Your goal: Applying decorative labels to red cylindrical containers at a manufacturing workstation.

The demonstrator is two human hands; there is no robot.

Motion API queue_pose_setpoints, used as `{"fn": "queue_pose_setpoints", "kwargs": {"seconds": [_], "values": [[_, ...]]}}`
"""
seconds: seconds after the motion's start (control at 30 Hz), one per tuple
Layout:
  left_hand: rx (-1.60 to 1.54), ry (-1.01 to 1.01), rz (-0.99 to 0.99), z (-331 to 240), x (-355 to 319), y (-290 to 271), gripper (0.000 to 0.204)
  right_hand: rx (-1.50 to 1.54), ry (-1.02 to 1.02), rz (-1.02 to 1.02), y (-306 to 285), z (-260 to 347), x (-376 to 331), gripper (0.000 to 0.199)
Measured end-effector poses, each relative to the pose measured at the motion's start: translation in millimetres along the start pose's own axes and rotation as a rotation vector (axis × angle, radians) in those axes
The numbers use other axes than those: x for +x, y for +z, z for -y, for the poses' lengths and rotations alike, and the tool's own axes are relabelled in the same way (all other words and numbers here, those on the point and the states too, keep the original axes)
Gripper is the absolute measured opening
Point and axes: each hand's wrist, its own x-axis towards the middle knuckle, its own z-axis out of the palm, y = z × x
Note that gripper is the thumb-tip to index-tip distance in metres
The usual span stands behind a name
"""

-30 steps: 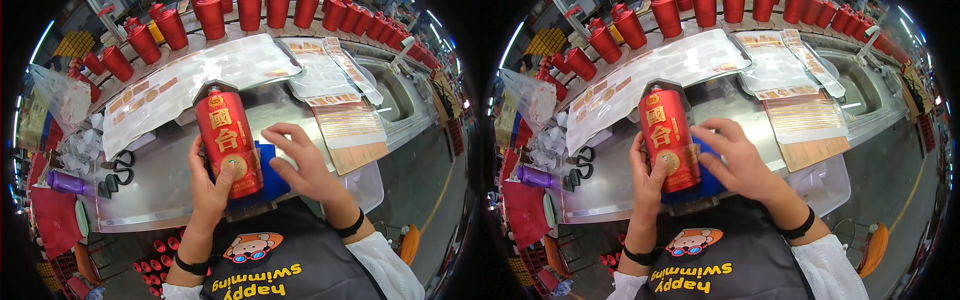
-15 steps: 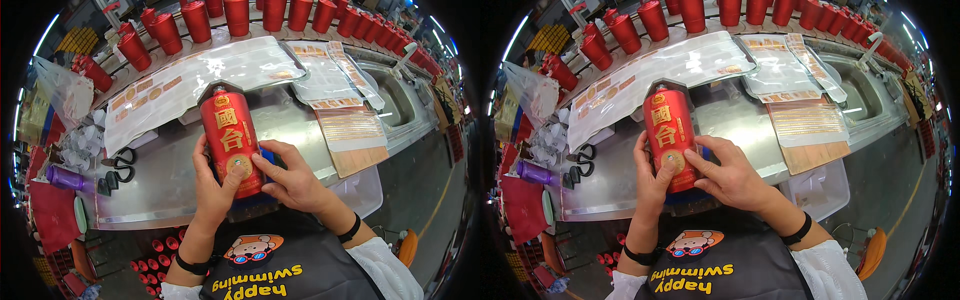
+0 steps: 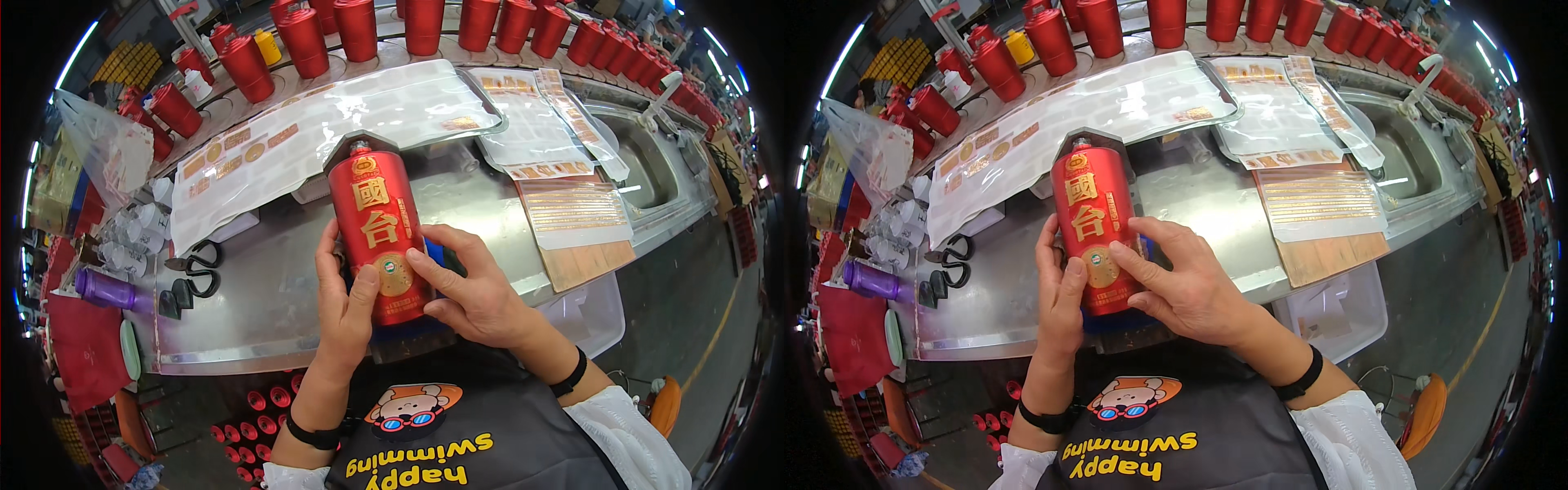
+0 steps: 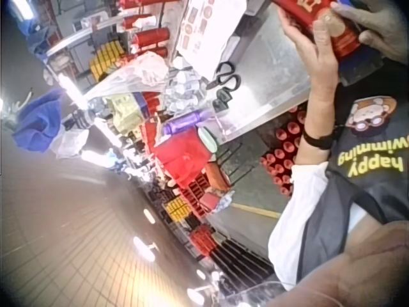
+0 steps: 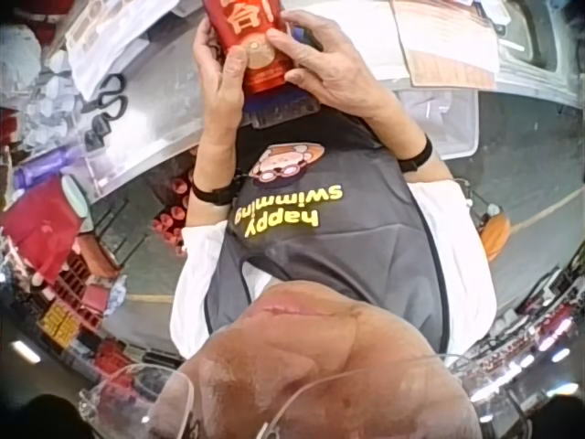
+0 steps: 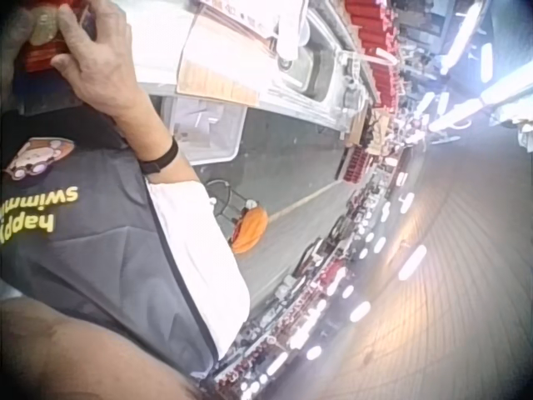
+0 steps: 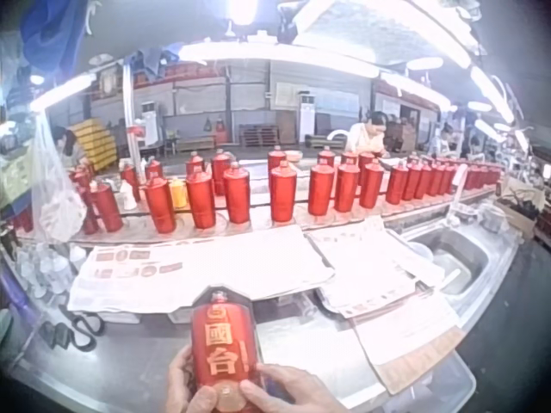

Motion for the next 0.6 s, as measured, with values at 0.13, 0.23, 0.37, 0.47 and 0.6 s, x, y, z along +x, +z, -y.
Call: {"fn": "queue_pose_setpoints", "kwargs": {"seconds": [0.13, 0.23, 0.37, 0.47, 0.6], "values": [[0.074, 0.019, -0.005, 1.0, 0.2, 0.3, 0.064, -0.016, 0.001, 0.028, 0.5, -1.0, 0.1, 0.054], [0.068, 0.017, -0.003, 0.9, 0.2, 0.4, 0.064, -0.019, 0.014, 0.012, 0.7, -1.5, 1.0, 0.054], [0.068, 0.012, 0.001, 3.0, -0.1, -1.6, 0.064, -0.020, -0.009, 0.010, -0.6, 1.2, 1.9, 0.054], [0.064, 0.014, 0.002, 3.3, -0.1, -2.0, 0.064, -0.041, -0.040, 0.014, -0.4, 2.0, 3.2, 0.053], [0.056, 0.012, 0.002, 4.0, -0.5, -2.4, 0.064, -0.041, -0.029, 0.013, 0.1, 1.3, 3.6, 0.052]]}}
